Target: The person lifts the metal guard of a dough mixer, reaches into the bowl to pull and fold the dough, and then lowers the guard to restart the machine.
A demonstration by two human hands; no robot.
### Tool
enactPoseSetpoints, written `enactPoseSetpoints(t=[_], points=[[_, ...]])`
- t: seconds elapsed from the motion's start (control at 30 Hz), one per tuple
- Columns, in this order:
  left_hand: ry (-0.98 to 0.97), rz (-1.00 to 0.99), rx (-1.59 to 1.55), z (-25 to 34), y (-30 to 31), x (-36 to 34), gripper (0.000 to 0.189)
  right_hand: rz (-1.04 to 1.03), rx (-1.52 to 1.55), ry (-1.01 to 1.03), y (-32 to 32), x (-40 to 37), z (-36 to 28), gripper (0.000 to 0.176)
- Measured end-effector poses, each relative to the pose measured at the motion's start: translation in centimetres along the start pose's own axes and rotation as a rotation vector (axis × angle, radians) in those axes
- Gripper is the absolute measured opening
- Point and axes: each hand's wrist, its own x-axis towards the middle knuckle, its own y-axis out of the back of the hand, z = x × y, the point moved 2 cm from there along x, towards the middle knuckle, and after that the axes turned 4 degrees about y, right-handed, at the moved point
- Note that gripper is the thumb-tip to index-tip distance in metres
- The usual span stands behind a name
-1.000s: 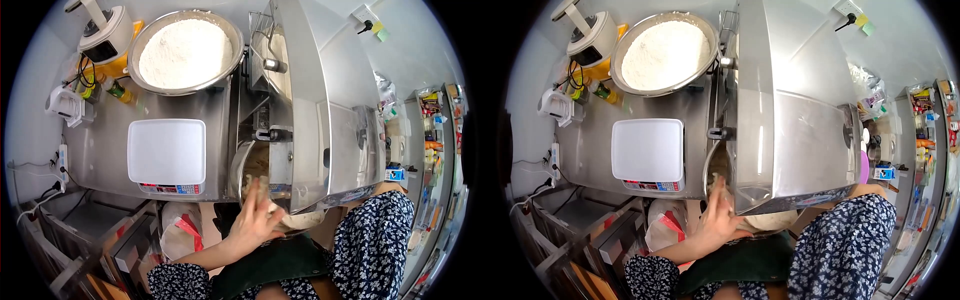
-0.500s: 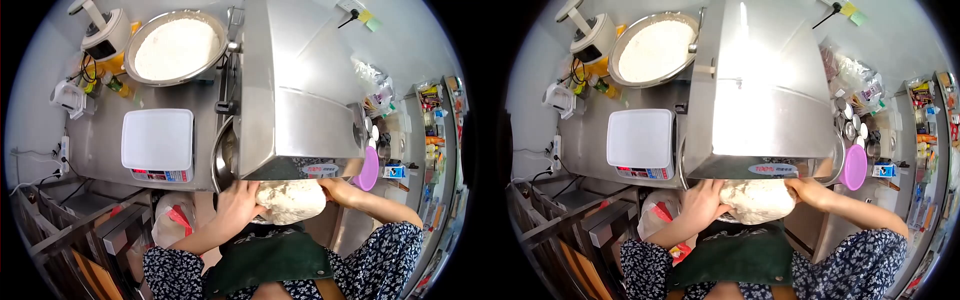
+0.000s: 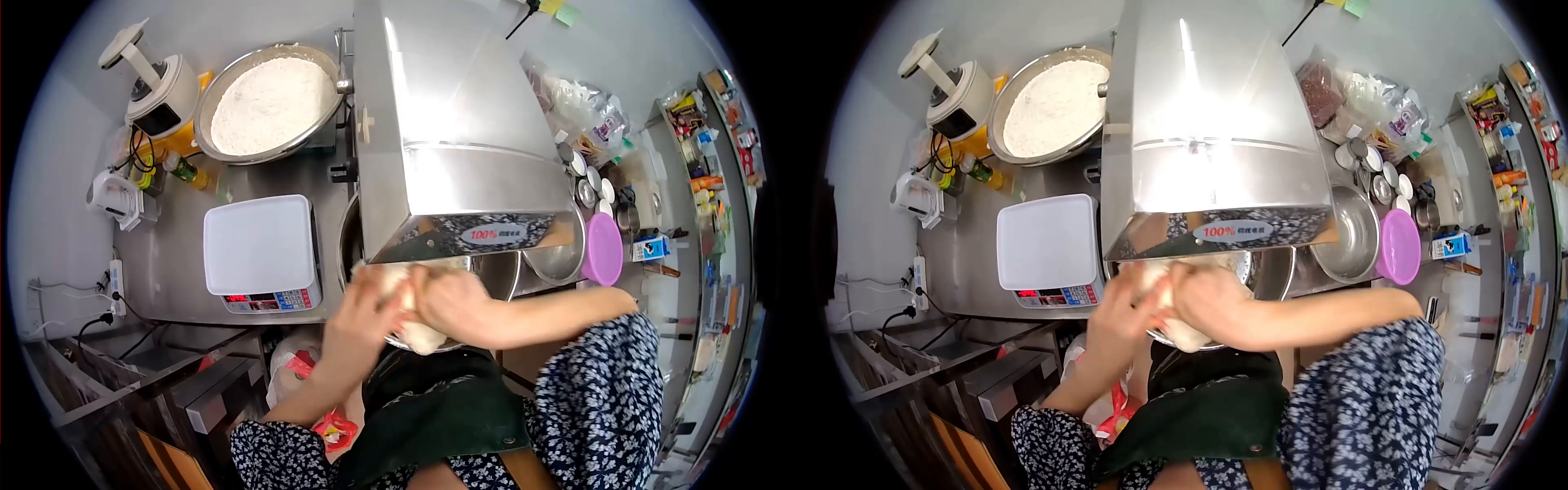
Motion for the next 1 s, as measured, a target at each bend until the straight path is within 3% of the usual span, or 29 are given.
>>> enactPoseSetpoints(t=[0.1, 0.13, 0.2, 0.23, 0.33, 0.47, 0.6, 0.63, 0.73, 0.77, 0.83, 0.93, 1.0], points=[[0.027, -0.052, 0.083, -1.6, -0.9, 0.2, 0.064, 0.085, -0.123, 0.046, -1.4, 1.8, 0.0, 0.072], [0.008, -0.095, 0.063, -1.6, -0.5, 0.2, 0.067, 0.108, 0.074, 0.032, -1.0, 1.4, 0.7, 0.073], [-0.050, -0.184, 0.024, -1.5, 0.5, 0.7, 0.071, 0.031, 0.199, 0.068, 1.1, -1.0, 1.8, 0.070], [-0.084, -0.199, -0.054, -1.9, 1.3, 0.6, 0.074, -0.091, 0.266, -0.007, 3.1, -2.5, 2.0, 0.070], [-0.062, -0.111, 0.004, 0.1, 3.3, 0.2, 0.075, 0.084, -0.005, 0.013, 4.4, -7.0, 1.6, 0.058], [-0.162, -0.130, 0.340, 1.5, 0.2, 0.5, 0.060, 0.207, -0.148, 0.392, 1.5, -6.4, -0.8, 0.069], [-0.176, -0.269, 0.471, -0.2, -1.2, 1.8, 0.053, 0.262, -0.124, 0.446, -0.3, -3.6, -0.7, 0.065], [-0.202, -0.241, 0.511, -0.7, -1.7, 2.3, 0.046, 0.349, -0.159, 0.457, -0.8, -2.5, -0.8, 0.058], [-0.002, -0.747, 0.249, -3.6, -3.2, 5.0, 0.036, 0.445, -0.160, 0.363, -2.4, 1.0, -1.5, 0.039], [0.031, -0.108, -0.230, -4.4, -3.9, 6.0, 0.025, 0.352, -0.153, 0.326, -3.2, 2.0, -1.7, 0.039], [-0.095, -0.071, -0.155, -5.7, -4.9, 6.6, 0.023, 0.173, -0.144, 0.264, -4.5, 3.0, -1.6, 0.040], [-0.018, -0.369, 0.135, -5.9, -5.1, 5.3, 0.024, 0.449, -0.035, 0.324, -5.1, 1.8, 0.1, 0.041], [0.239, -0.640, 0.205, -3.1, -2.7, 4.9, 0.028, 0.455, 0.268, 0.393, -2.7, -1.8, 1.7, 0.044]])
